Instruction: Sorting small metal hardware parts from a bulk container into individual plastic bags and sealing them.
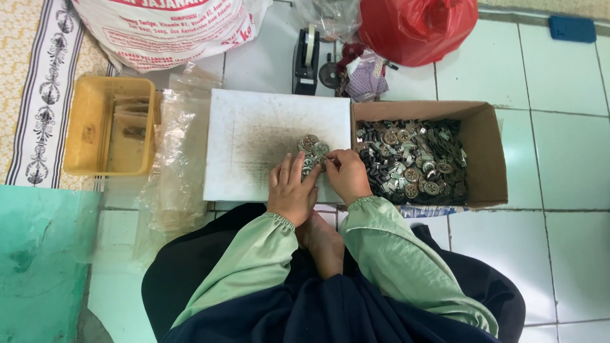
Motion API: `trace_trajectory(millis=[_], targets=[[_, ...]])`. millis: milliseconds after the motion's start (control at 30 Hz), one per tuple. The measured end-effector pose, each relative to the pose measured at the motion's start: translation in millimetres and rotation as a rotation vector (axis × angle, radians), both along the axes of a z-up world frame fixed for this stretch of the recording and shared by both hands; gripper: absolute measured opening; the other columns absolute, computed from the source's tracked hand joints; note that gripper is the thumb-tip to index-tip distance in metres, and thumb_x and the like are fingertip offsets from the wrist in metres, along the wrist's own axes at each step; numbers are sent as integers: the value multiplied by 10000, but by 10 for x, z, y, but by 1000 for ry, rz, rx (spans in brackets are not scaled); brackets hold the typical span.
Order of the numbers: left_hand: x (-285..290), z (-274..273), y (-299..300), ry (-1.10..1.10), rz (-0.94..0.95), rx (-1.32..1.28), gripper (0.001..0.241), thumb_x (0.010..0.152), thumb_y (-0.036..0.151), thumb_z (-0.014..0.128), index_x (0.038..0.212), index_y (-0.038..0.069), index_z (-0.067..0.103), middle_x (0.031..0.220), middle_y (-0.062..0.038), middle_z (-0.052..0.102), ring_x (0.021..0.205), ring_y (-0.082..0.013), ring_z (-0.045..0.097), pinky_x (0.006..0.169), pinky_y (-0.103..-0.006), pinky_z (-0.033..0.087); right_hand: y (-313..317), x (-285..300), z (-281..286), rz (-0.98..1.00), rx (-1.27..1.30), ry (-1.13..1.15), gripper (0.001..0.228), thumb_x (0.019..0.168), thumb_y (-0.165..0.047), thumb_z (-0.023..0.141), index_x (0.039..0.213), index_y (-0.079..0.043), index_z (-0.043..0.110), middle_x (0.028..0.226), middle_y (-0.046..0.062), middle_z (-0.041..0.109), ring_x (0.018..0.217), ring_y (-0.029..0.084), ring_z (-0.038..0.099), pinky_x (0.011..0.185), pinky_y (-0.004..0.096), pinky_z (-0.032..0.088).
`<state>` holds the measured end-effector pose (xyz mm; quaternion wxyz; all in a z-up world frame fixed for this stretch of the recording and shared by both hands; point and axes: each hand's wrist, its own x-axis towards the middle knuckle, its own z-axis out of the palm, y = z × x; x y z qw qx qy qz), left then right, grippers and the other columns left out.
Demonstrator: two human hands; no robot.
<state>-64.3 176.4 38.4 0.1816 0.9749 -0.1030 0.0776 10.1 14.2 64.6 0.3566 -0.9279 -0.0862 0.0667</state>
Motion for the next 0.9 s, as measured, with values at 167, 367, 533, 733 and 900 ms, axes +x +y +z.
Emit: trace_trajectory(millis=[167,367,533,733,900], targets=[[-149,296,-368,21,-95,2,462,995,314,544,1445,214,513,1581,-176,317,1480,-395,262,1069,-533,262,-431,-256,204,35,82,-24,193,953,-63,653,1131,-59,728,964,147,669,867,332,720,736,404,622],[19,382,-1043,63,-296,-22,402,1020,285,523,1407,180,531,1540,-164,357,1455,-392,293,1035,-500,297,-1775,-58,-107,21,-8,-143,183,904,-117,729,1081,-135,771,947,116,725,890,323,707,778,418,594],[372,212,-1664,167,-487,-23,348,964,177,587,1304,108,616,1402,-157,509,1431,-395,362,1027,-482,349,-2411,113,-93,-159,-197,142,289,1032,-133,595,1303,-99,690,1052,140,677,991,340,695,813,470,604],[670,-417,-2058,240,-494,52,289,968,218,564,1232,138,651,1304,-121,559,1368,-348,423,1001,-470,366,-2428,308,-314,-90,-435,366,348,1029,-218,550,1350,-156,670,1225,165,652,1094,373,690,894,487,608],[611,-197,-1998,453,-442,151,365,1001,273,436,1301,143,597,1447,-145,468,1436,-366,338,1082,-463,306,-2338,435,-522,-42,-528,391,520,971,-308,630,1465,-163,558,1356,220,551,1199,454,623,924,547,605]])
